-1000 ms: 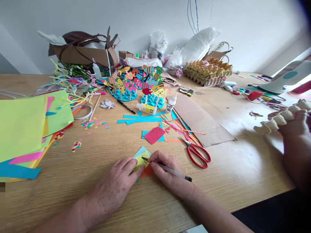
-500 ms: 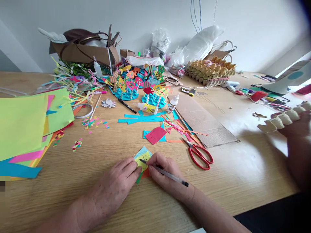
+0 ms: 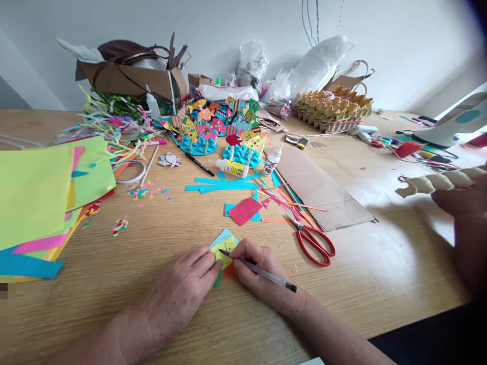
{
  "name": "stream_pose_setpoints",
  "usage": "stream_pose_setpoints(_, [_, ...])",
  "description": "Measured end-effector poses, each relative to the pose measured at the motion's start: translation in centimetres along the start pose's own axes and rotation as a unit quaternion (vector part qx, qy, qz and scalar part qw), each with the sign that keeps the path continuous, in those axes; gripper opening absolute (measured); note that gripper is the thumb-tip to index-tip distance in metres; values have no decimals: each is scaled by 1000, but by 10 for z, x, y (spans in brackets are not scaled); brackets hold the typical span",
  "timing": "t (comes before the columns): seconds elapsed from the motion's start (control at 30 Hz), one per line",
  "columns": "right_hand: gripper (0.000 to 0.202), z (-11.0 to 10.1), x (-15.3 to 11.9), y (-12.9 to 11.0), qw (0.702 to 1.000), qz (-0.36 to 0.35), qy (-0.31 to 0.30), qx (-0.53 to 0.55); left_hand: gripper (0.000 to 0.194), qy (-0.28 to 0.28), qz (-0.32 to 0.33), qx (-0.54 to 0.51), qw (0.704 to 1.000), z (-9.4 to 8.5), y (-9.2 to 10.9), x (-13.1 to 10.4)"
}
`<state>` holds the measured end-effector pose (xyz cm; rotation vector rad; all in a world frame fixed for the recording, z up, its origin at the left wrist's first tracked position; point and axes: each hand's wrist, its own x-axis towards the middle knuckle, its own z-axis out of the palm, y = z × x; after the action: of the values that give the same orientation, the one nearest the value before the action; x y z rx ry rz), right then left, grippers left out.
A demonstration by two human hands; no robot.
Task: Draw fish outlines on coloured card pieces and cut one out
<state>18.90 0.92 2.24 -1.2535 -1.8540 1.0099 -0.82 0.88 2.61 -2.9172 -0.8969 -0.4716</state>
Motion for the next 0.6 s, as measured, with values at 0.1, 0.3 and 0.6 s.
stream_pose_setpoints(0.1, [9,1,0,1,1000,1,-1,1,35,0,-5,-5,1000,1,0,0])
stream_pose_setpoints(0.3, [10,1,0,2,1000,-7,3,-7,36,7,-4,-1,1000,0,0,-2])
stream_pose_setpoints(0.6, [11,0,1,1,1000,-3,15,-20,35,15,0,15,1000,1,-1,-1])
